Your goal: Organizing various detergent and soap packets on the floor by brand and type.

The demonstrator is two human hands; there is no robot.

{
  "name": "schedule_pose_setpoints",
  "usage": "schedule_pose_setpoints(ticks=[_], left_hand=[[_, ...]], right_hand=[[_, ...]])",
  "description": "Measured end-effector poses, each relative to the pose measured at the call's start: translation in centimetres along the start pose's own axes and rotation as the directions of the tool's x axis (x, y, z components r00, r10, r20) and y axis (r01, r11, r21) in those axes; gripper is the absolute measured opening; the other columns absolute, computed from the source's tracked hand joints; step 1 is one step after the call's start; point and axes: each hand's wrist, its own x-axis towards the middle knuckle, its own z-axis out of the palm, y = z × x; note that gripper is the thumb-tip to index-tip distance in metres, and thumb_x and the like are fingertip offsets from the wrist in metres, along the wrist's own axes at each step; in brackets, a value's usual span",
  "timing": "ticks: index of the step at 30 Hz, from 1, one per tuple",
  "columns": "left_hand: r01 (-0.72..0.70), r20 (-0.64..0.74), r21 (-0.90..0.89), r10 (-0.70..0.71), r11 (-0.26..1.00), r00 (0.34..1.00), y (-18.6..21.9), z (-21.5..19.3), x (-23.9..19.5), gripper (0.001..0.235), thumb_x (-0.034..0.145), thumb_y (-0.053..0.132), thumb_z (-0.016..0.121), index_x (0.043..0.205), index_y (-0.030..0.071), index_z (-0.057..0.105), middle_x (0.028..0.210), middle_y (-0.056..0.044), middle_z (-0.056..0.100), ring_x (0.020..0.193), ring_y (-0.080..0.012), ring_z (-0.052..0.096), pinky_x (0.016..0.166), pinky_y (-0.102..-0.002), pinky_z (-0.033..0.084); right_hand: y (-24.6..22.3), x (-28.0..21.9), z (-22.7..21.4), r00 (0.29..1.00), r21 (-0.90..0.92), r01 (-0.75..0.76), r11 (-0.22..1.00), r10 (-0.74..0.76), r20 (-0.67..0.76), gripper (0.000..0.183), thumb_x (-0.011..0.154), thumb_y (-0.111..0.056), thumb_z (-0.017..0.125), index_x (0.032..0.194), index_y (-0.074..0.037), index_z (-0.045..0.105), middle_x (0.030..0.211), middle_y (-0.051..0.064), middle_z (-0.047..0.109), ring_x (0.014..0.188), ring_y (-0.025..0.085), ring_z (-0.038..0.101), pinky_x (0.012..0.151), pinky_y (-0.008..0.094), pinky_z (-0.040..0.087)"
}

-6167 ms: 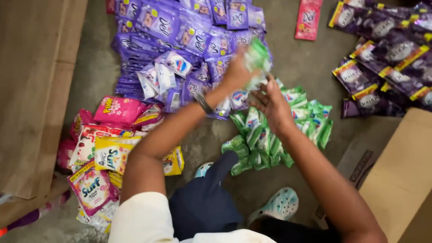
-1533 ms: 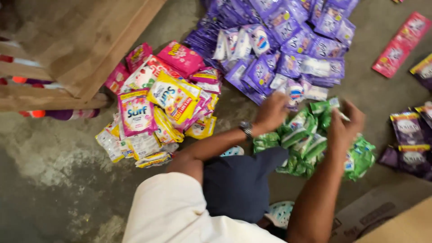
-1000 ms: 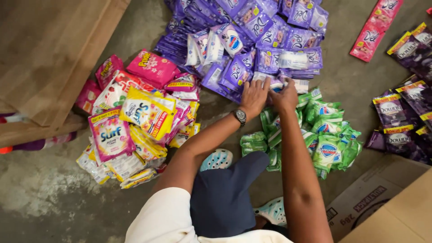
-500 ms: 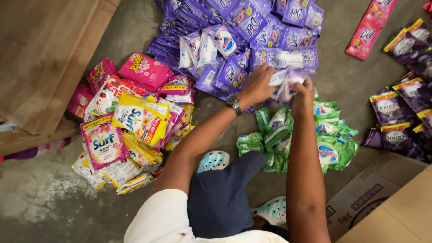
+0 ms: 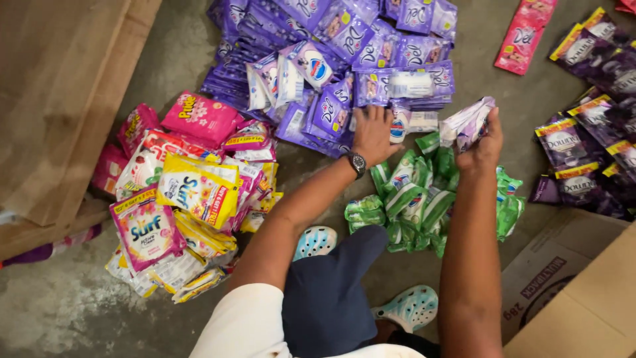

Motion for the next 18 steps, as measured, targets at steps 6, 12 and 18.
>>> schedule_pose_setpoints(ticks=[6,12,18], left_hand=[[-0.001,0.012,0.04,0.0,0.999,1.0,0.5,2.6,1.1,0.09,0.069,0.054,0.079,0.142,0.011,0.05,0.129,-0.021,0.055,0.124,-0.0373,0.047,0.101,-0.062,0.033],[-0.051,0.018,-0.27,0.058,0.961,0.998,-0.1,5.0,2.4,0.06,0.077,0.038,0.08,0.131,0.021,0.061,0.119,-0.019,0.059,0.112,-0.0386,0.061,0.096,-0.056,0.046],[-0.015,-0.104,-0.649,-0.069,0.76,0.992,0.1,2.2,2.0,0.05,0.083,0.032,0.076,0.13,0.017,0.065,0.111,-0.019,0.059,0.096,-0.0395,0.066,0.08,-0.049,0.053]], right_hand=[[-0.8,-1.7,0.6,0.989,-0.137,-0.077,0.988,0.059,-0.132,0.04,0.097,-0.052,0.068,0.116,-0.017,0.073,0.113,0.002,0.076,0.11,0.027,0.071,0.101,0.049,0.056],[-1.8,-3.0,-0.7,0.983,-0.074,-0.16,0.984,0.152,-0.1,0.033,0.097,-0.043,0.068,0.115,-0.015,0.072,0.115,0.004,0.075,0.112,0.031,0.069,0.103,0.054,0.054],[-3.3,-3.7,-1.9,0.992,-0.07,-0.076,0.995,0.068,-0.105,0.034,0.099,-0.033,0.068,0.122,-0.008,0.071,0.122,0.008,0.075,0.118,0.031,0.069,0.11,0.054,0.053]])
